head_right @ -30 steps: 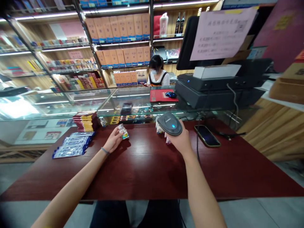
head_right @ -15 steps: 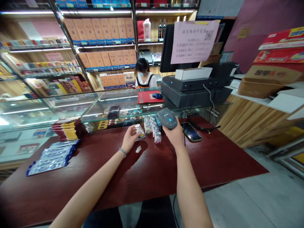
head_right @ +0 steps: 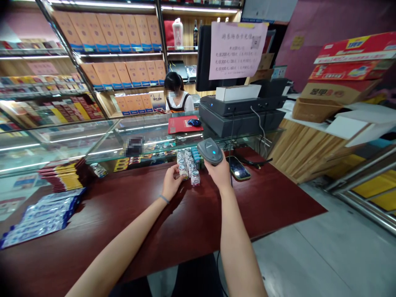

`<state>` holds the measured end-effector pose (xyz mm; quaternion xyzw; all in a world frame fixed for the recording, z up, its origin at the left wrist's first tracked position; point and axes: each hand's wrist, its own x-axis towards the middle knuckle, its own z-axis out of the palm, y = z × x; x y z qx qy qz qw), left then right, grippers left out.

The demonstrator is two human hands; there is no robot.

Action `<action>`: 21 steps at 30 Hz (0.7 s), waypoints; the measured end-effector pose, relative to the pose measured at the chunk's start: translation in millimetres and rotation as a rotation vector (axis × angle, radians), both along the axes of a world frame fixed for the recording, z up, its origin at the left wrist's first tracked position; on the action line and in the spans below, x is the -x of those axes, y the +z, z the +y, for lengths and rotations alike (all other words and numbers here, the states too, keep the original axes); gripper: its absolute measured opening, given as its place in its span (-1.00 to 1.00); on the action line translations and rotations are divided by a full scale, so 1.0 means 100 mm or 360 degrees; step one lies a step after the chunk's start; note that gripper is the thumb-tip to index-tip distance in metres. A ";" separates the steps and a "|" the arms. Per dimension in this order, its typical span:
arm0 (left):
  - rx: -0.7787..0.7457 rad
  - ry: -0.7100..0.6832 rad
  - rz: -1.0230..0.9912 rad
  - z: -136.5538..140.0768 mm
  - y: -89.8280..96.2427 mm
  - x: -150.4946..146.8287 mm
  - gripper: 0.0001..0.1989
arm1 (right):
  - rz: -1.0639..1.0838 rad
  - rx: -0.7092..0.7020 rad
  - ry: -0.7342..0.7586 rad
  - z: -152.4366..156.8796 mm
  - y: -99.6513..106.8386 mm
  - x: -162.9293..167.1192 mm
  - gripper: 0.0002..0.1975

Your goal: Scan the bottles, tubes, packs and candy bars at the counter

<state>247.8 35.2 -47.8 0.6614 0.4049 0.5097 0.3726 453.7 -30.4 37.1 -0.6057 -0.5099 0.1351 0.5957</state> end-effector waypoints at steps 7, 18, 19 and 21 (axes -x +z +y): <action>-0.0022 0.0002 0.0049 -0.01 0.00 -0.01 -0.52 | 0.0178 -0.0059 0.0002 -0.05 0.09 0.06 -0.67; 0.0187 -0.0092 -0.0174 0.00 -0.05 -0.01 -0.36 | 0.0210 -0.0063 0.0099 -0.09 0.13 0.12 -0.73; 0.0175 -0.0071 -0.0166 0.00 -0.03 0.03 -0.34 | 0.0224 -0.0066 0.0109 -0.10 0.15 0.15 -0.74; 0.0143 -0.0017 -0.0130 0.00 0.04 0.17 -0.31 | 0.0248 -0.0045 0.0124 -0.13 0.20 0.21 -0.74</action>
